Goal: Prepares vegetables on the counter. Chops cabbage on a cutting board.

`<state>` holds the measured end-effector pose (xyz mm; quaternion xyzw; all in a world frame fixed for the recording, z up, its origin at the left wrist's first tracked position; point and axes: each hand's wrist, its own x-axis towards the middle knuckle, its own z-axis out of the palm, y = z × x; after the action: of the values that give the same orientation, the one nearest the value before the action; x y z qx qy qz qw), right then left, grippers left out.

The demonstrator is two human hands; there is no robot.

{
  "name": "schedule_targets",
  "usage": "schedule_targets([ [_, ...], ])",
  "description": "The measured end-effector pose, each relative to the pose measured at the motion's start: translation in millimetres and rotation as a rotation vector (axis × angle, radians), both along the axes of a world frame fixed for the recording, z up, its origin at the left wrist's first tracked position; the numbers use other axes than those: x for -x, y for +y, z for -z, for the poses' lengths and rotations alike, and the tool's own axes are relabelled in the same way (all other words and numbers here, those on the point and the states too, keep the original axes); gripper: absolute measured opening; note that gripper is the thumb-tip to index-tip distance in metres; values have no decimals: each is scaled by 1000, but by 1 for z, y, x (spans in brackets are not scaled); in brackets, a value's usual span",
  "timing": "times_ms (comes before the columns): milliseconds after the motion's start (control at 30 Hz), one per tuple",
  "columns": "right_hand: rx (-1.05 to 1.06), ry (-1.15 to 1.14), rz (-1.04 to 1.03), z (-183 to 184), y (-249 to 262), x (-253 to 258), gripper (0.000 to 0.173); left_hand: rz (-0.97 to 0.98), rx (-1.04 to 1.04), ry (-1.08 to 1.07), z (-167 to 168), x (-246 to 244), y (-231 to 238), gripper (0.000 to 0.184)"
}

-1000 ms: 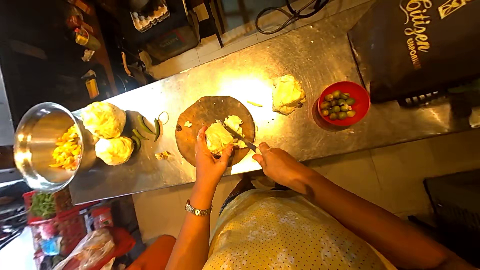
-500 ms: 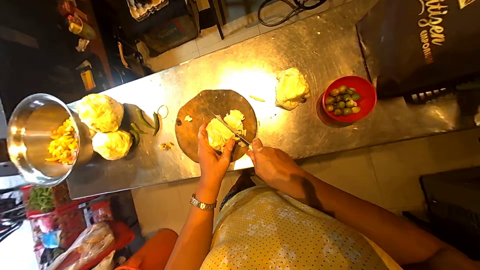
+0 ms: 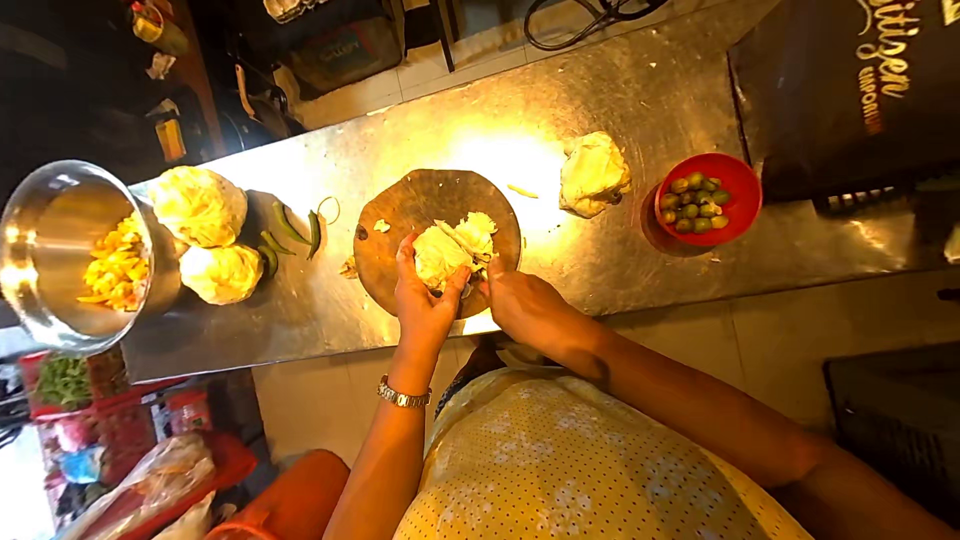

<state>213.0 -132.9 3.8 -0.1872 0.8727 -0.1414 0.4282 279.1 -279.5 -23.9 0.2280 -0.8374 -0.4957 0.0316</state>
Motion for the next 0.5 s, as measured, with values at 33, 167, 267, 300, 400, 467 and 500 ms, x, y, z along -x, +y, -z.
schedule_targets([
  [33,2,30,-8,2,-4,0,34,-2,-2,5,0,0,0,83],
  [167,-12,39,-14,2,7,-14,34,-50,-142,-4,3,-7,-10,84],
  [267,-69,-75,-37,-4,27,-14,44,-52,-409,75,9,-19,-30,89],
  [300,-55,-107,-24,-3,33,-10,43,-54,-528,135,11,-24,-36,91],
  [400,40,-233,48,7,43,8,40,-46,-810,293,14,-39,-50,89],
  [467,42,-314,67,12,44,14,40,-44,-921,348,15,-48,-53,83],
  [500,42,-348,91,12,44,15,41,-48,-966,370,15,-51,-53,82],
])
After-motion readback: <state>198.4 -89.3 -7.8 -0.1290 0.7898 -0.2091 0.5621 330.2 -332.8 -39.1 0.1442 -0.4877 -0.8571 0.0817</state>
